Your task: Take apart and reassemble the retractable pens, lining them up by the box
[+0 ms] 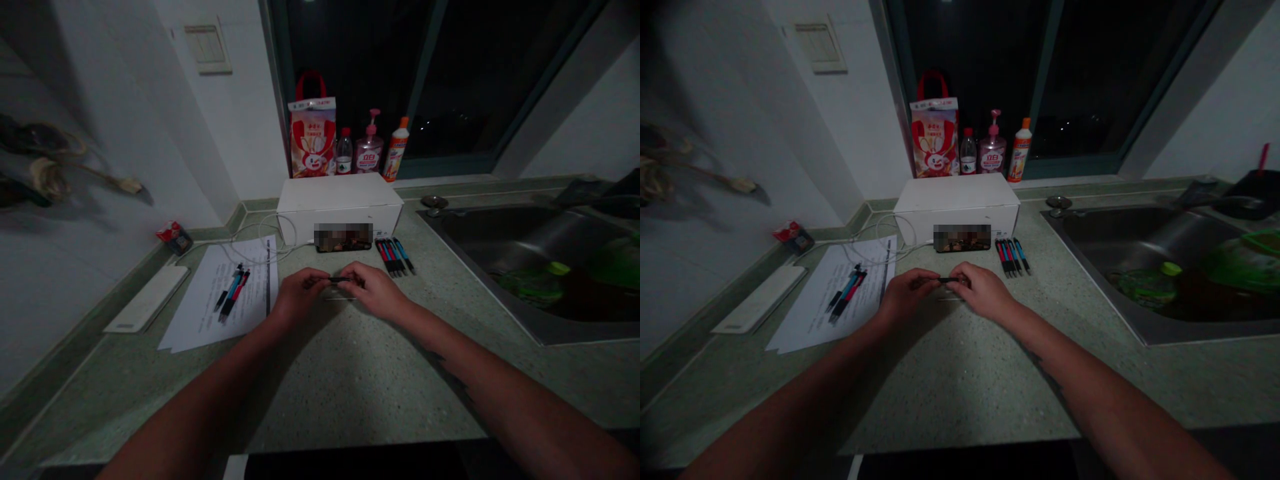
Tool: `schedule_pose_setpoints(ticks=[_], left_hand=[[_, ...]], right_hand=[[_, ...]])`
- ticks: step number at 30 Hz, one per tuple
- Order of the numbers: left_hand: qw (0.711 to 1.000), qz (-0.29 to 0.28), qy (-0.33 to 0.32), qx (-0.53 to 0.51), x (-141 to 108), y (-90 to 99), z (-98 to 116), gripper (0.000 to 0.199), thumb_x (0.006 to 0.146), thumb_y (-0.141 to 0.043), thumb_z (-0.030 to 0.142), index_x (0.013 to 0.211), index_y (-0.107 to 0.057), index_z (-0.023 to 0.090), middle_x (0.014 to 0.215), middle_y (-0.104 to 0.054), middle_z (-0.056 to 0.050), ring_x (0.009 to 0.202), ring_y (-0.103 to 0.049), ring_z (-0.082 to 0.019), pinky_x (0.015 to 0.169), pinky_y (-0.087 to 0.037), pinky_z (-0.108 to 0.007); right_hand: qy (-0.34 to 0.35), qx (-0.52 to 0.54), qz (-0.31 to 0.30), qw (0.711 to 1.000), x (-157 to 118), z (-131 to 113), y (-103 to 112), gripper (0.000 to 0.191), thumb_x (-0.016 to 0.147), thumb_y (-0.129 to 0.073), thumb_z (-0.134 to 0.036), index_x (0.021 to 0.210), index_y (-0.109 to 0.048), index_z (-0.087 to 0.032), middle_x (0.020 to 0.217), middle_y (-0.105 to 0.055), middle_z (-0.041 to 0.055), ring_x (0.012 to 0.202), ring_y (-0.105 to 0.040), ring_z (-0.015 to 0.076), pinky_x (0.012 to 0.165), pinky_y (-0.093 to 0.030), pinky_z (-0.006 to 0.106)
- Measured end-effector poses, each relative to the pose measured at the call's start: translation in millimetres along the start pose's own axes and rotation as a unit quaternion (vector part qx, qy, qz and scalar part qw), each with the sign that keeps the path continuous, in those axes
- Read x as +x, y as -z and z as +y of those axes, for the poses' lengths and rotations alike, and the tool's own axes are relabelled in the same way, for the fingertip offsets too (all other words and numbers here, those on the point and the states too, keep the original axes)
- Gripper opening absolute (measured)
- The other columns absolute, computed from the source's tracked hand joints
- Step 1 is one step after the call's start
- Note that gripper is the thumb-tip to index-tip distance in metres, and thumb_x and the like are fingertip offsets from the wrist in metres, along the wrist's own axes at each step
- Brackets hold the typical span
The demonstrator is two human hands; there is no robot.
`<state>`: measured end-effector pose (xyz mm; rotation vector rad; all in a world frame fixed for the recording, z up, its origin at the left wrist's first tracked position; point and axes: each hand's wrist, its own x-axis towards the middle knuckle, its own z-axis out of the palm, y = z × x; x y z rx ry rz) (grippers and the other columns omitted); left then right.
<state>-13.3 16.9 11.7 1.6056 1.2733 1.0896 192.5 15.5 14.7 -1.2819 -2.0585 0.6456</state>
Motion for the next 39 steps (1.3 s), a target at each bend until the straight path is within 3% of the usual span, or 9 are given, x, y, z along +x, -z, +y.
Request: schedule_pose_setpoints(ticks=[2,6,10,14,17,24,29,34,39], left_hand=[[1.0,-0.001,-0.003,-0.002,0,0.0,0,0.008,0.079,-0.072,0.022,0.085,-0.075,0.02,0.087,-0.08,-0.005,0.082,-0.075,-0.021,0.081,-0.06,-0.036],[1.0,0.004,0.0,-0.005,-1,0.1,2,0.007,0.078,-0.072,0.021,0.084,-0.075,0.02,0.086,-0.08,-0.006,0.082,-0.075,-0.022,0.081,-0.06,-0.036],[1.0,-0.004,0.0,0.007,-1,0.8,5,0.007,0.08,-0.072,0.022,0.086,-0.076,0.02,0.087,-0.08,-0.005,0.083,-0.075,-0.021,0.082,-0.06,-0.036],[1.0,-0.002,0.01,0.017,-1,1.6,5,0.007,0.08,-0.071,0.021,0.085,-0.076,0.02,0.088,-0.08,-0.005,0.083,-0.074,-0.021,0.081,-0.06,-0.036],[1.0,-0.002,0.009,0.029,-1,1.8,3,0.008,0.08,-0.072,0.022,0.085,-0.077,0.02,0.088,-0.08,-0.005,0.082,-0.074,-0.021,0.081,-0.059,-0.037],[0.993,-0.022,-0.004,0.113,-1,1.9,-1,0.011,0.083,-0.07,0.025,0.089,-0.078,0.021,0.086,-0.079,-0.005,0.08,-0.071,-0.021,0.079,-0.057,-0.035],[0.967,0.063,-0.047,0.241,8,13.6,-10,0.012,0.086,-0.066,0.024,0.091,-0.077,0.02,0.096,-0.076,-0.007,0.092,-0.068,-0.024,0.089,-0.053,-0.04],[0.93,0.031,-0.056,0.361,17,23.4,-23,0.012,0.085,-0.067,0.021,0.088,-0.077,0.016,0.094,-0.074,-0.011,0.099,-0.065,-0.029,0.093,-0.049,-0.043],[0.914,0.027,-0.111,0.39,15,17.6,-23,0.015,0.088,-0.068,0.024,0.098,-0.077,0.017,0.101,-0.073,-0.011,0.102,-0.063,-0.028,0.094,-0.048,-0.042]], right_hand=[[0.004,-0.005,-0.007,1.0,0,0,0,0.013,0.097,-0.059,-0.03,0.095,-0.068,-0.021,0.085,-0.071,0.003,0.076,-0.063,0.0173,0.069,-0.043,0.029],[0.0,-0.001,0.007,1.0,-1,1,0,0.023,0.089,-0.071,-0.029,0.11,-0.066,-0.022,0.092,-0.072,0.0029,0.078,-0.064,0.0171,0.069,-0.044,0.029],[0.008,-0.008,-0.008,1.0,-1,0,0,0.015,0.098,-0.057,-0.03,0.096,-0.068,-0.021,0.088,-0.073,0.0035,0.08,-0.064,0.0179,0.071,-0.044,0.03],[-0.001,-0.01,0.005,1.0,-1,0,0,0.017,0.09,-0.069,-0.03,0.105,-0.068,-0.021,0.092,-0.073,0.0036,0.079,-0.064,0.0183,0.07,-0.044,0.029],[0.004,-0.014,0.0,1.0,-1,0,1,0.01,0.094,-0.065,-0.03,0.097,-0.069,-0.021,0.086,-0.072,0.0024,0.076,-0.063,0.0175,0.069,-0.044,0.028],[0.001,-0.081,-0.03,0.996,0,3,2,0.024,0.103,-0.053,-0.034,0.096,-0.072,-0.02,0.095,-0.074,0.0059,0.088,-0.067,0.0206,0.077,-0.046,0.031],[0.025,-0.187,0.015,0.982,3,13,5,0.022,0.099,-0.059,-0.029,0.112,-0.073,-0.017,0.107,-0.071,0.0106,0.106,-0.063,0.0262,0.09,-0.047,0.037],[0.03,-0.242,-0.018,0.97,6,24,5,0.018,0.098,-0.061,-0.026,0.106,-0.075,-0.018,0.106,-0.071,0.0105,0.104,-0.062,0.0267,0.091,-0.047,0.039],[0.029,-0.261,-0.028,0.965,6,23,4,0.015,0.096,-0.063,-0.024,0.1,-0.076,-0.018,0.1,-0.071,0.0101,0.1,-0.061,0.0262,0.089,-0.046,0.038]])
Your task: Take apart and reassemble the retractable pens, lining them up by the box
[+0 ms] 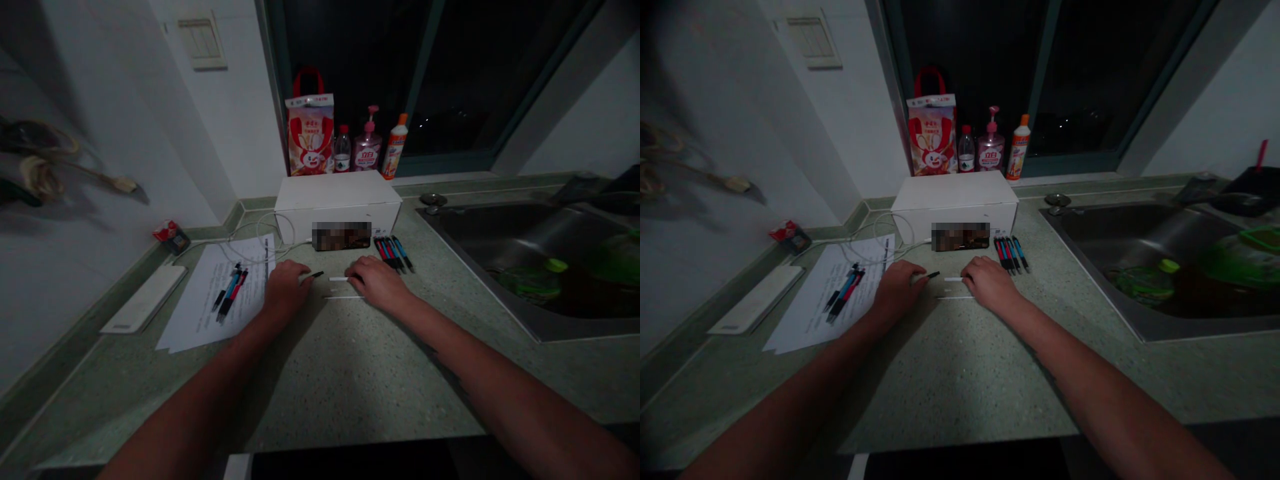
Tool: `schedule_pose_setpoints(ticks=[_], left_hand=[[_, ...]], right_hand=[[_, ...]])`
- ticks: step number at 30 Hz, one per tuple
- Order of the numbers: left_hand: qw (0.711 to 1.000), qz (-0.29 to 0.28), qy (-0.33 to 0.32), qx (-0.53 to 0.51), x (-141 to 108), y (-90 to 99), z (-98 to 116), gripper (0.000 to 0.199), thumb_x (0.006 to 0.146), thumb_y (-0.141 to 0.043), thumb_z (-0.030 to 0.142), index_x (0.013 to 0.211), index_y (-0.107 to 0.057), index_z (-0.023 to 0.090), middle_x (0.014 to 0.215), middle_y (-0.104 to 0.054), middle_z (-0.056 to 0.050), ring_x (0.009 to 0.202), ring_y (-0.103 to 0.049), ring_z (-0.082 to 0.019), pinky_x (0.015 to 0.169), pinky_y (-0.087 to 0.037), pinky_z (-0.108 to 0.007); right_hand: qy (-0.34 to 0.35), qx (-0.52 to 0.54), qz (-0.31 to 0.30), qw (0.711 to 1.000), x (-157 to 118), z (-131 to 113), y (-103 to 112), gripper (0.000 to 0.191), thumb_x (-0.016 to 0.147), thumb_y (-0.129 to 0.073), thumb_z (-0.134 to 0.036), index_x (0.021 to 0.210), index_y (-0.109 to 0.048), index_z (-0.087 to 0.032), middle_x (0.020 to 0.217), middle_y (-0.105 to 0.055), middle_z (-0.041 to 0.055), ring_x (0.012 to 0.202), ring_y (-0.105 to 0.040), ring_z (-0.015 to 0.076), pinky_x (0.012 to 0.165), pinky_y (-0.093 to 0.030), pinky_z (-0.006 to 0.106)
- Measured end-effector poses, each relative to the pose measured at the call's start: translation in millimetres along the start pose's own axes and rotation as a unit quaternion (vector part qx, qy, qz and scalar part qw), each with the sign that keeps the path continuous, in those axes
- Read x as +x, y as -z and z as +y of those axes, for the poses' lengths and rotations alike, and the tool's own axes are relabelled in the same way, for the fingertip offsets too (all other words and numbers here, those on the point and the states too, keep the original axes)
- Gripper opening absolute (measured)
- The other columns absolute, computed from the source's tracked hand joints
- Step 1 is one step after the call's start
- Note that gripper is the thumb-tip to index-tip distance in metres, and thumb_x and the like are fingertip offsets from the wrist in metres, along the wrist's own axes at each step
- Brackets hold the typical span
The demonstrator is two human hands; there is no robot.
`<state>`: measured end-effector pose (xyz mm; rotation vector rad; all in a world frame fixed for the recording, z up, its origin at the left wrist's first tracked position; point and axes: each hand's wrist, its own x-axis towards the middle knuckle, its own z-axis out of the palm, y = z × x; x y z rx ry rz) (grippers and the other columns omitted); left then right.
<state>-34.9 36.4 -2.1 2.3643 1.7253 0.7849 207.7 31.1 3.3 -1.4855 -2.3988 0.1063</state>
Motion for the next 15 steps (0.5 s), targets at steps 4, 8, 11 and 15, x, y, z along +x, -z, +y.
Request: schedule_pose_setpoints(ticks=[4,8,11,15], left_hand=[[0.996,-0.042,-0.063,-0.037,-2,-1.1,15,0.011,0.089,-0.068,0.023,0.094,-0.078,0.022,0.096,-0.073,-0.007,0.097,-0.064,-0.024,0.09,-0.048,-0.037],[0.992,-0.086,-0.081,-0.041,-2,-5.4,22,0.01,0.087,-0.071,0.02,0.091,-0.079,0.023,0.09,-0.072,-0.006,0.092,-0.063,-0.024,0.086,-0.048,-0.036],[0.99,-0.101,-0.092,-0.035,0,-9.6,22,0.01,0.087,-0.071,0.021,0.091,-0.08,0.023,0.088,-0.072,-0.006,0.09,-0.063,-0.024,0.085,-0.047,-0.038],[0.988,-0.115,-0.094,-0.029,1,-12.0,20,0.012,0.087,-0.069,0.019,0.088,-0.08,0.024,0.087,-0.071,-0.006,0.089,-0.062,-0.024,0.085,-0.047,-0.038]], right_hand=[[0.0,-0.007,-0.005,1.0,-1,-3,2,0.014,0.095,-0.062,-0.021,0.101,-0.074,-0.018,0.1,-0.071,0.0106,0.1,-0.061,0.0262,0.088,-0.046,0.037],[-0.002,-0.017,-0.012,1.0,-2,-5,4,0.013,0.094,-0.062,-0.02,0.1,-0.073,-0.019,0.099,-0.07,0.0106,0.099,-0.062,0.0266,0.086,-0.045,0.037],[-0.009,-0.022,-0.013,1.0,-2,-6,4,0.013,0.095,-0.061,-0.02,0.1,-0.073,-0.019,0.098,-0.07,0.0105,0.099,-0.062,0.0271,0.084,-0.045,0.037],[-0.008,-0.022,-0.011,1.0,-3,-7,6,0.013,0.094,-0.061,-0.02,0.1,-0.073,-0.019,0.098,-0.07,0.0109,0.099,-0.062,0.0273,0.084,-0.045,0.037]])
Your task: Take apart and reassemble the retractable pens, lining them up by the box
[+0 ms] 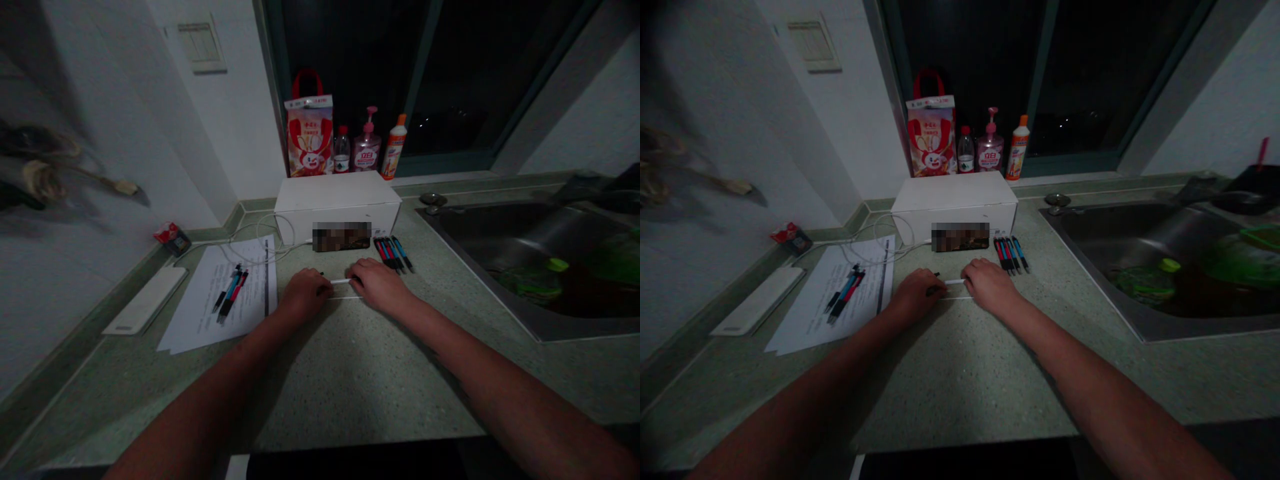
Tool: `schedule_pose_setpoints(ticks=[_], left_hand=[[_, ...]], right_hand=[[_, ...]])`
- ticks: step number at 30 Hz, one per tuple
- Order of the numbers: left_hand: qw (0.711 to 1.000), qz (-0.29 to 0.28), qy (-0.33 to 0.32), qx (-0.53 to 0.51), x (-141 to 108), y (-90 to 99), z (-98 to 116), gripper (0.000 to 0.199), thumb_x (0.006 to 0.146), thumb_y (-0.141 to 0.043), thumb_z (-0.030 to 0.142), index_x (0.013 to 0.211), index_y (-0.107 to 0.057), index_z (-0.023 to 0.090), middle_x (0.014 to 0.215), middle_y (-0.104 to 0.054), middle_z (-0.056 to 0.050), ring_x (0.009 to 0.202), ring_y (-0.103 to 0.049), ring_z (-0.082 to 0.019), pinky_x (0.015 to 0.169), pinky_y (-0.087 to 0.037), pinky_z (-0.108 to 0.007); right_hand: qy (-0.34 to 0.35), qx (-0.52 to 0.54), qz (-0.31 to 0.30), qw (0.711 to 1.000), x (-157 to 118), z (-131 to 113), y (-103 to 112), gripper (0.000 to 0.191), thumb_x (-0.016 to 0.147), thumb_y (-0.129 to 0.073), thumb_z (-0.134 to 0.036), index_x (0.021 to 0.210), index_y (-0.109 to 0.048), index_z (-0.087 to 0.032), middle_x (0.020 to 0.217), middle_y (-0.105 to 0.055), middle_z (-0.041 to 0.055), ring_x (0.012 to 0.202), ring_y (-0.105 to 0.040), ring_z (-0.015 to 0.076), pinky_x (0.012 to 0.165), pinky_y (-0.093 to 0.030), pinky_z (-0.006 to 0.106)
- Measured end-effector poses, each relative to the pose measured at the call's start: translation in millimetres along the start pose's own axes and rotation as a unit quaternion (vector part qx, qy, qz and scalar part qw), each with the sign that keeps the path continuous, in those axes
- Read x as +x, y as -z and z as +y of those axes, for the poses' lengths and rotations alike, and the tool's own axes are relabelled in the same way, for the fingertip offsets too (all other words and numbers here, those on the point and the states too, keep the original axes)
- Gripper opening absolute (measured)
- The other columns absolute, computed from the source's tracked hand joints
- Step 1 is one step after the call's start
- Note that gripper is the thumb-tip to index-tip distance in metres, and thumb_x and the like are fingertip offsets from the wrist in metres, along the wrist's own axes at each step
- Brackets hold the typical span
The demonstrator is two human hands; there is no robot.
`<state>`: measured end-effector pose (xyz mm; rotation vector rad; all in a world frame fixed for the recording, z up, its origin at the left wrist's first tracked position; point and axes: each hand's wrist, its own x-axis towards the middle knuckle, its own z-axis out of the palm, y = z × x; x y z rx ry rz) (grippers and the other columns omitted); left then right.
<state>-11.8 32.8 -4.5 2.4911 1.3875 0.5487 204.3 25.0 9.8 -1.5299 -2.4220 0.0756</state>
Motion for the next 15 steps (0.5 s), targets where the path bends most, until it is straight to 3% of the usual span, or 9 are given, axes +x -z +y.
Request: schedule_pose_setpoints(ticks=[8,15], left_hand=[[0.998,0.049,0.045,-0.005,-2.3,3.3,-5.8,0.014,0.09,-0.063,0.017,0.089,-0.077,0.021,0.093,-0.071,-0.007,0.095,-0.062,-0.024,0.088,-0.048,-0.037],[0.998,0.05,0.042,-0.016,-1.8,1.6,-8.7,0.013,0.09,-0.063,0.017,0.088,-0.076,0.019,0.091,-0.07,-0.007,0.092,-0.062,-0.024,0.087,-0.048,-0.038]], right_hand=[[0.01,0.005,-0.005,1.0,-0.3,1.7,-1.0,0.012,0.094,-0.061,-0.019,0.098,-0.073,-0.02,0.097,-0.071,0.0095,0.098,-0.062,0.0266,0.083,-0.045,0.036],[0.022,0.03,-0.001,0.999,-0.5,2.1,-2.1,0.015,0.094,-0.059,-0.017,0.098,-0.072,-0.02,0.097,-0.071,0.009,0.099,-0.062,0.0257,0.084,-0.046,0.036]])
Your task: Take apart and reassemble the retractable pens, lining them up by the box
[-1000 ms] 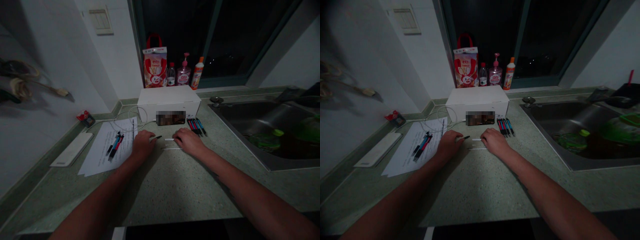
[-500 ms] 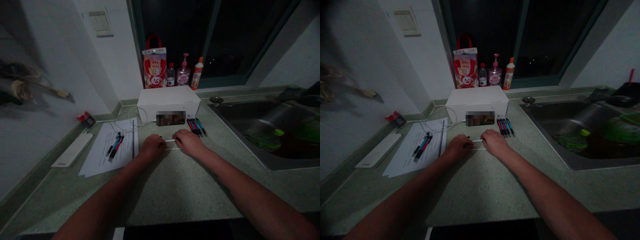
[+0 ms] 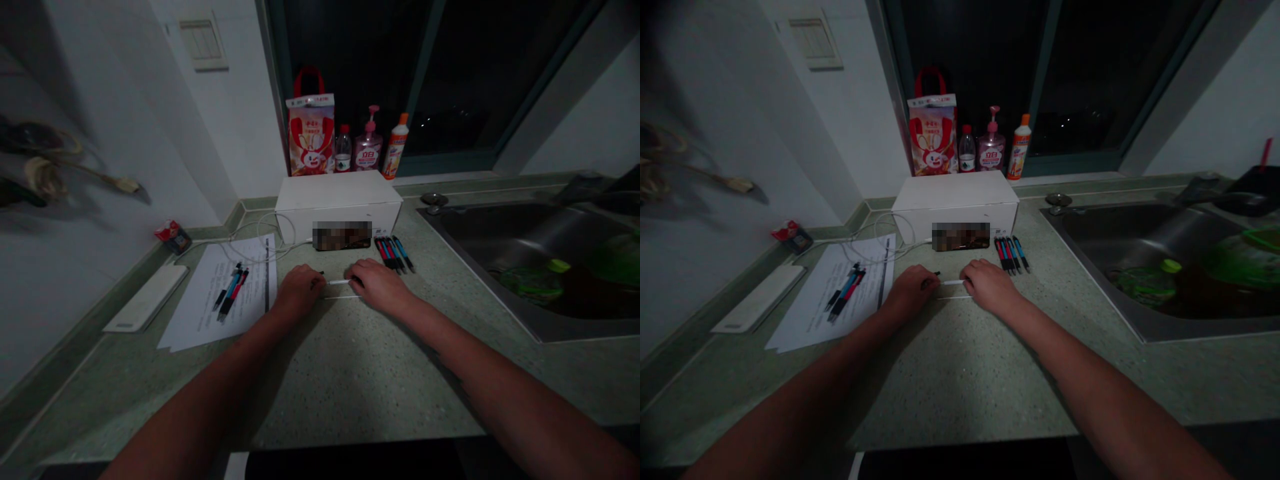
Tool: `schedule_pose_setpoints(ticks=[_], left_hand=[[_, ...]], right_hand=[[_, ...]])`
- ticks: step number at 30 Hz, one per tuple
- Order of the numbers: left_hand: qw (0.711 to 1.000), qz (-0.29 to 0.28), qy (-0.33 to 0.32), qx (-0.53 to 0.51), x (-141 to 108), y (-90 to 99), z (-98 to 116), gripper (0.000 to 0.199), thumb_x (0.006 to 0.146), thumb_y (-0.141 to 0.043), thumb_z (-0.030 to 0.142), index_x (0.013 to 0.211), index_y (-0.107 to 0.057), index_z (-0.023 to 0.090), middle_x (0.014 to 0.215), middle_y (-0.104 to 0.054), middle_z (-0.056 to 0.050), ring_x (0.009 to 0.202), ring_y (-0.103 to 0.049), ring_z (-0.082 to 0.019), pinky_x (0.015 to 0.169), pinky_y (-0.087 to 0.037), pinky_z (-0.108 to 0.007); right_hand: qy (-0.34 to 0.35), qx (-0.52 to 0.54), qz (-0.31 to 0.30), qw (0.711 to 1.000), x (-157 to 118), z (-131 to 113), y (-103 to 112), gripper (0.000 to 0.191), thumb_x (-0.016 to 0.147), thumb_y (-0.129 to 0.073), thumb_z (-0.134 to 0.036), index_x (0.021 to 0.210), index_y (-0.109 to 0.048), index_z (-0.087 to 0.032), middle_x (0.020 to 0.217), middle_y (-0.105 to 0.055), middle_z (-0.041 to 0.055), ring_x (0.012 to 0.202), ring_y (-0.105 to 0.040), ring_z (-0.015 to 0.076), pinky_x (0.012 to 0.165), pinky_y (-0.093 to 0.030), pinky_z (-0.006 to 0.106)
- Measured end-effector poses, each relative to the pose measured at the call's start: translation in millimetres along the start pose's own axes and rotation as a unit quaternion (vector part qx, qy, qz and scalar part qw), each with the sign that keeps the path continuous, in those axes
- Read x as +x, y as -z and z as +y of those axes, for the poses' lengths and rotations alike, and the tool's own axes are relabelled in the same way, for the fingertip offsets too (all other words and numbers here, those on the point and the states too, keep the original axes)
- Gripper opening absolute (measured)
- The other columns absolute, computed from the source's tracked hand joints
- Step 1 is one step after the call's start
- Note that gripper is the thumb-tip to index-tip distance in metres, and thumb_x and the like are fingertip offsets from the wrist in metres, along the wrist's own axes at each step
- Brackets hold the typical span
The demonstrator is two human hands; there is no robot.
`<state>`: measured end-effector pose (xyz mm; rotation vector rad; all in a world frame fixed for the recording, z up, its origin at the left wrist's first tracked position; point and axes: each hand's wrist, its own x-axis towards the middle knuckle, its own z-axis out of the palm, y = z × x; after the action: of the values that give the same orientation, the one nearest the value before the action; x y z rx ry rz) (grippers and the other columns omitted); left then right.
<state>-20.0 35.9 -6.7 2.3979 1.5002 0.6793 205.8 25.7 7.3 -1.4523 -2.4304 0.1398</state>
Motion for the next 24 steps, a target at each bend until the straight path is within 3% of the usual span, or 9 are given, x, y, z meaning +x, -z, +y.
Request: schedule_pose_setpoints(ticks=[16,24], left_hand=[[1.0,-0.013,0.021,0.0,-1.1,-1.0,2.8,0.014,0.089,-0.064,0.015,0.085,-0.077,0.019,0.09,-0.07,-0.007,0.093,-0.063,-0.023,0.086,-0.048,-0.036],[0.996,0.025,0.045,-0.07,-0.5,-2.6,5.4,0.008,0.088,-0.069,0.016,0.086,-0.075,0.02,0.087,-0.07,-0.003,0.088,-0.063,-0.02,0.083,-0.049,-0.033]], right_hand=[[0.006,0.023,-0.017,1.0,0.3,-2.6,1.1,0.015,0.095,-0.058,-0.016,0.1,-0.072,-0.019,0.101,-0.071,0.0077,0.1,-0.061,0.0235,0.088,-0.044,0.034],[0.023,0.032,-0.017,0.999,-0.8,-6.2,1.3,0.015,0.094,-0.061,-0.018,0.104,-0.072,-0.02,0.102,-0.071,0.0069,0.102,-0.063,0.0231,0.087,-0.044,0.032]])
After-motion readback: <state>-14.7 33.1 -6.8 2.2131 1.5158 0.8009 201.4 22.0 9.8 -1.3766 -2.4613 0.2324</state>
